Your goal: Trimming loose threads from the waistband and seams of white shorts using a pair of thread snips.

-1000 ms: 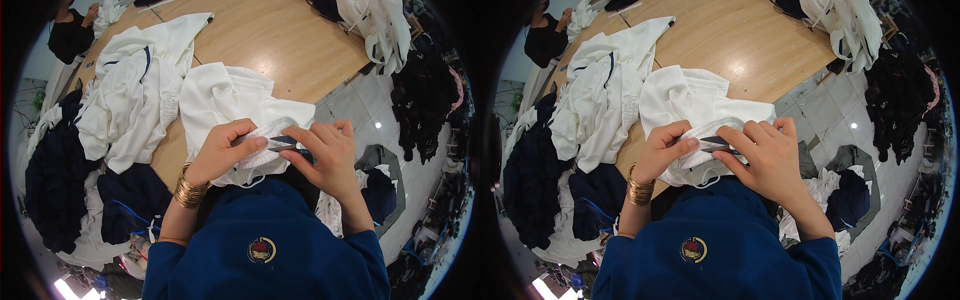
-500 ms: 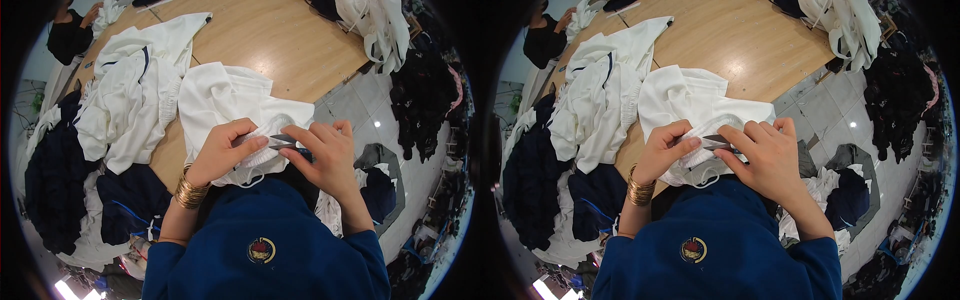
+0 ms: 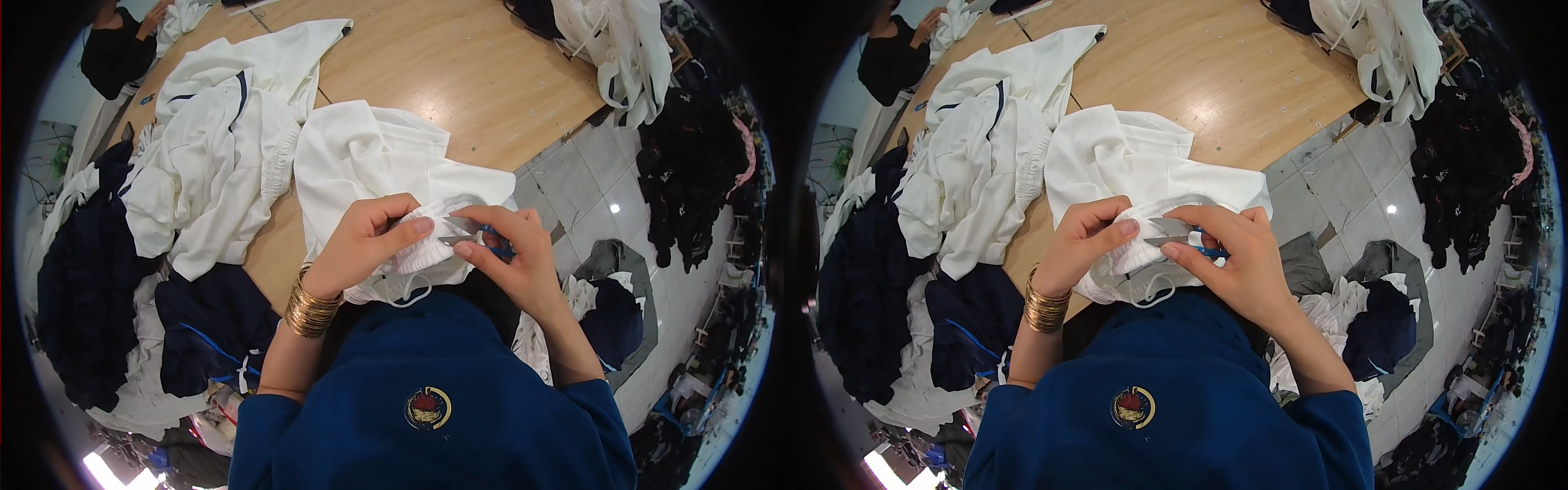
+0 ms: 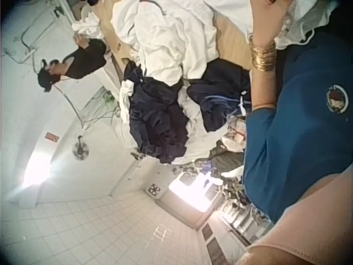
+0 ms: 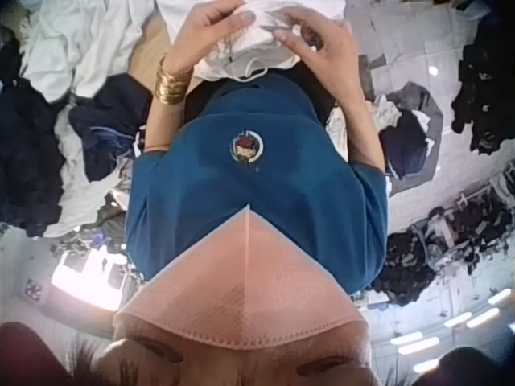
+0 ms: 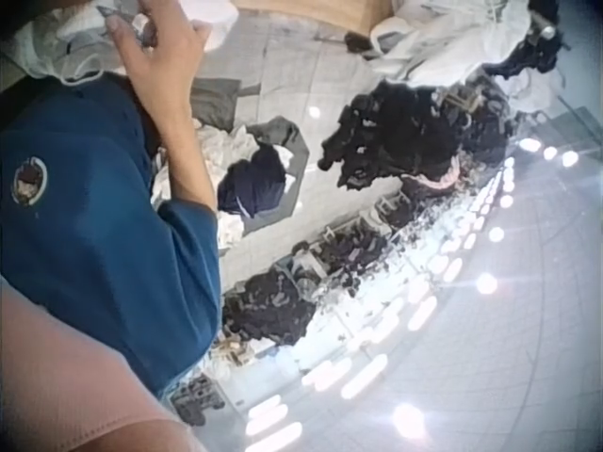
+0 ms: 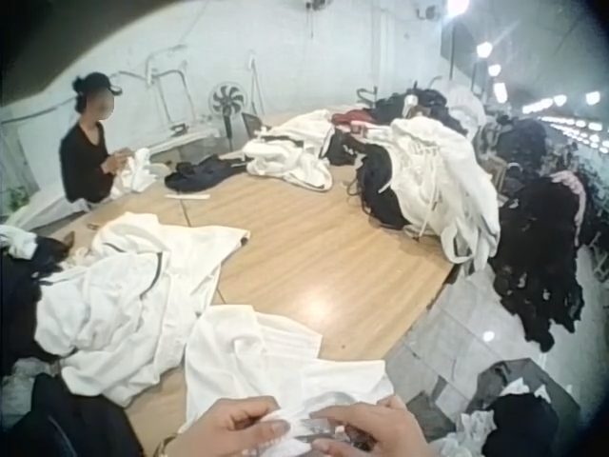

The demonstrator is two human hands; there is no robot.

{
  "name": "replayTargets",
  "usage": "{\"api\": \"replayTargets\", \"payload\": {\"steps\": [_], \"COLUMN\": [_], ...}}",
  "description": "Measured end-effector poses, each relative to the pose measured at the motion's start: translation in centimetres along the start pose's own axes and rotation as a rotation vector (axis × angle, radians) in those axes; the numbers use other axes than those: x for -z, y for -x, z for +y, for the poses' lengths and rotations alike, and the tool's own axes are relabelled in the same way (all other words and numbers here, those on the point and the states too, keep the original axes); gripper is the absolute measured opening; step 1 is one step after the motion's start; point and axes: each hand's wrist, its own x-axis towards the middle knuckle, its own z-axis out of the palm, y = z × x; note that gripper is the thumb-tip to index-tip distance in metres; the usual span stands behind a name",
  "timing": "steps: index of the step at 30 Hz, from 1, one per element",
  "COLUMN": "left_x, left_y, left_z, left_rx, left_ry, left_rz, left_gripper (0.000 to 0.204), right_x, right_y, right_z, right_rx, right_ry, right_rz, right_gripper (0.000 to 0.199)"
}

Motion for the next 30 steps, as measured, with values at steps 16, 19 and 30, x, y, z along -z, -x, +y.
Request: {"api": "replayTargets", "payload": {"steps": [16,19,30], "left_x": [0.0,0.0,0.1], "left_y": [0.0,0.0,0.1], "left_z": [-0.7,-0.8,-1.0], "left_rx": [0.006,-0.002,-0.035], "left_ry": [0.022,0.026,0.006], "left_rz": [-0.009,-0.004,-0.019], "left_gripper": [0.021,0.021,0.02], "right_x": [0.9,0.9,1.2], "right_y": [0.1,0.1,0.2], "right_z": [0.0,-0.1,-0.5], "right_rx": [0.091,0.2,0.167], "right_ry": [0.166,0.284,0.293], "right_rz": [0.019,-0.004,0.025], "right_gripper": [0.028,0.027,0.031]}}
